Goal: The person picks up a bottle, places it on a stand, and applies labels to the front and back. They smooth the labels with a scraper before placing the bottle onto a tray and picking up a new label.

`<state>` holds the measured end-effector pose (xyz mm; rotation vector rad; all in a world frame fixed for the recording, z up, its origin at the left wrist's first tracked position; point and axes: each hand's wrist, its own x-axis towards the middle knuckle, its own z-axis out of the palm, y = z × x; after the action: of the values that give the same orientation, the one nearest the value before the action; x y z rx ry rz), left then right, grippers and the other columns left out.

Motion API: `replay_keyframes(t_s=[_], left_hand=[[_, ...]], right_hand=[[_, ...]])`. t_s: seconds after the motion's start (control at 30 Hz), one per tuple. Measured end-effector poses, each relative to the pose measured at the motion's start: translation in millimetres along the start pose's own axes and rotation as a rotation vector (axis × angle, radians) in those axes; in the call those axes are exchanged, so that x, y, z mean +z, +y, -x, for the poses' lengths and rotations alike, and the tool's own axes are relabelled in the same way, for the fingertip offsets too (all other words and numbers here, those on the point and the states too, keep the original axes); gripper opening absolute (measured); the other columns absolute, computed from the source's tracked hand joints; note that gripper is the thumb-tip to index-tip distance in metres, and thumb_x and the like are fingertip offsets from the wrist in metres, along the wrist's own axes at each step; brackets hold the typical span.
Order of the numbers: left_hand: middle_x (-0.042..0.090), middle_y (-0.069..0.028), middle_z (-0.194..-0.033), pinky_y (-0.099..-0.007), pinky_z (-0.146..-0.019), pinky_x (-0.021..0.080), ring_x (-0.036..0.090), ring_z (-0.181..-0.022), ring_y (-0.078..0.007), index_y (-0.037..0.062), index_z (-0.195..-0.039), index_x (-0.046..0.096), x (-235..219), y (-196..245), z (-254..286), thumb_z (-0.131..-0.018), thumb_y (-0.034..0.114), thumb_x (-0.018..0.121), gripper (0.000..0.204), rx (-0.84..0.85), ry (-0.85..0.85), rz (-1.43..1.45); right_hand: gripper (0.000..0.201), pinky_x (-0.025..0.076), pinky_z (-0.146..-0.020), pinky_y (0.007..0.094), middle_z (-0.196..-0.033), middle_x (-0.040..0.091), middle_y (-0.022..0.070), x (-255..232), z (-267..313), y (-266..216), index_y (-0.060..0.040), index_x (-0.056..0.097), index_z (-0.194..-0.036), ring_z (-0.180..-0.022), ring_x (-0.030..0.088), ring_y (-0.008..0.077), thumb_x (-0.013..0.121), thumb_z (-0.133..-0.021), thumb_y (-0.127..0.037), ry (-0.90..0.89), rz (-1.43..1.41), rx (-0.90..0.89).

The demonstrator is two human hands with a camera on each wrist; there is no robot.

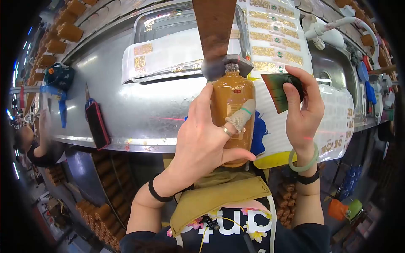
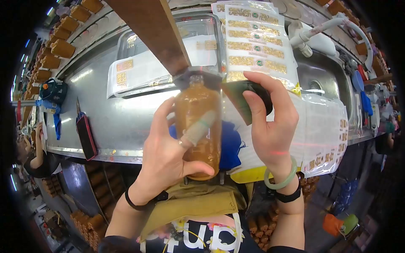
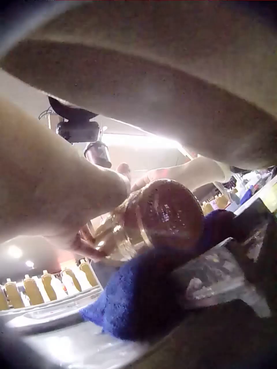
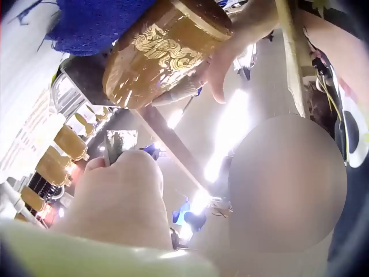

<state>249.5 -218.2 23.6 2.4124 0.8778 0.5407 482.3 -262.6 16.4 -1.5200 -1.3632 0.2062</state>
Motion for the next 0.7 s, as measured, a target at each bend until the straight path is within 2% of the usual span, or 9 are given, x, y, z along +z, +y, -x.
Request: replay_keyframes(t_s=[0.17,0.27,0.3,0.4,0.47,0.53,0.57,0.63,0.7], left_hand=[[0.052,-0.0174,-0.139,-0.0415,-0.085,0.063,0.068,-0.107,-0.0311,0.0233,-0.138,0.071,2.6,-24.7,-4.5,-0.069,0.05,0.089,0.076,0.079,0.123,0.032],[0.053,-0.017,-0.135,-0.0401,-0.083,0.064,0.069,-0.102,-0.0305,0.0242,-0.14,0.069,2.7,-31.5,-9.4,-0.069,0.046,0.09,0.077,0.072,0.145,0.115],[0.054,-0.0159,-0.133,-0.0389,-0.079,0.064,0.069,-0.097,-0.0292,0.0185,-0.14,0.069,2.9,-35.8,-10.8,-0.071,0.043,0.089,0.075,0.095,0.16,0.084],[0.058,-0.015,-0.128,-0.0407,-0.078,0.062,0.069,-0.098,-0.0302,0.0099,-0.135,0.07,1.8,-46.0,-17.1,-0.073,0.043,0.088,0.073,0.082,0.156,0.109],[0.062,-0.0145,-0.124,-0.0402,-0.083,0.059,0.069,-0.101,-0.0306,0.0011,-0.13,0.07,-2.4,-44.0,-22.2,-0.082,0.033,0.088,0.06,0.097,0.181,0.123],[0.063,-0.0151,-0.122,-0.0382,-0.09,0.056,0.068,-0.102,-0.0301,-0.0017,-0.125,0.07,3.6,-42.4,-26.3,-0.09,0.02,0.083,0.043,-0.011,0.268,0.375],[0.064,-0.0148,-0.124,-0.0363,-0.094,0.053,0.068,-0.105,-0.0263,-0.0029,-0.121,0.07,10.6,-36.9,-27.5,-0.094,0.01,0.076,0.03,-0.194,0.262,0.658],[0.065,-0.0146,-0.124,-0.0361,-0.094,0.053,0.068,-0.106,-0.0252,-0.0024,-0.121,0.07,15.2,-30.7,-34.6,-0.094,0.011,0.076,0.031,-0.201,0.252,0.707],[0.069,-0.0109,-0.121,-0.0352,-0.096,0.052,0.066,-0.111,-0.0191,-0.0007,-0.123,0.069,19.4,-35.1,-38.0,-0.099,0.012,0.072,0.028,-0.189,0.229,0.772]], right_hand=[[0.022,0.051,-0.082,0.026,-0.103,0.071,0.0071,-0.2,6.2,-0.1,-0.0002,0.069,-0.122,-0.09,0.065,0.0131,0.068,-0.101,-0.005,-0.02,-0.036,0.062],[0.021,0.051,-0.08,0.026,-0.1,0.07,0.0061,1.1,8.2,-3.8,-0.0006,0.069,-0.122,-0.087,0.064,0.0132,0.066,-0.101,-0.003,-0.027,-0.047,0.072],[0.021,0.05,-0.08,0.0259,-0.099,0.069,0.0065,1.4,8.0,-4.9,-0.0006,0.069,-0.122,-0.087,0.064,0.0137,0.065,-0.101,-0.002,-0.041,-0.044,0.08],[0.022,0.05,-0.079,0.0261,-0.098,0.068,0.0077,2.4,0.6,-5.1,-0.0007,0.069,-0.122,-0.086,0.063,0.015,0.064,-0.1,0.0,-0.061,-0.015,0.035],[0.023,0.05,-0.079,0.0263,-0.098,0.067,0.0084,-0.4,-6.2,-8.7,-0.0008,0.07,-0.122,-0.086,0.064,0.0158,0.063,-0.1,0.001,-0.066,0.013,-0.02],[0.024,0.048,-0.094,0.0262,-0.115,0.068,0.0079,-7.1,-14.0,-16.5,0.0014,0.066,-0.128,-0.104,0.062,0.0134,0.059,-0.105,-0.003,-0.181,0.033,0.015],[0.024,0.048,-0.094,0.0262,-0.115,0.068,0.0079,-6.6,-17.1,-19.2,0.0014,0.066,-0.128,-0.104,0.062,0.0134,0.059,-0.105,-0.003,-0.181,0.034,0.014],[0.025,0.052,-0.078,0.0295,-0.098,0.068,0.0095,-0.8,-24.2,-23.1,-0.0014,0.071,-0.122,-0.087,0.064,0.0202,0.063,-0.099,0.003,-0.106,-0.001,-0.039],[0.027,0.052,-0.078,0.0304,-0.099,0.069,0.01,2.9,-30.4,-21.2,-0.0015,0.071,-0.122,-0.086,0.065,0.0205,0.064,-0.097,0.004,-0.102,0.006,-0.1]])
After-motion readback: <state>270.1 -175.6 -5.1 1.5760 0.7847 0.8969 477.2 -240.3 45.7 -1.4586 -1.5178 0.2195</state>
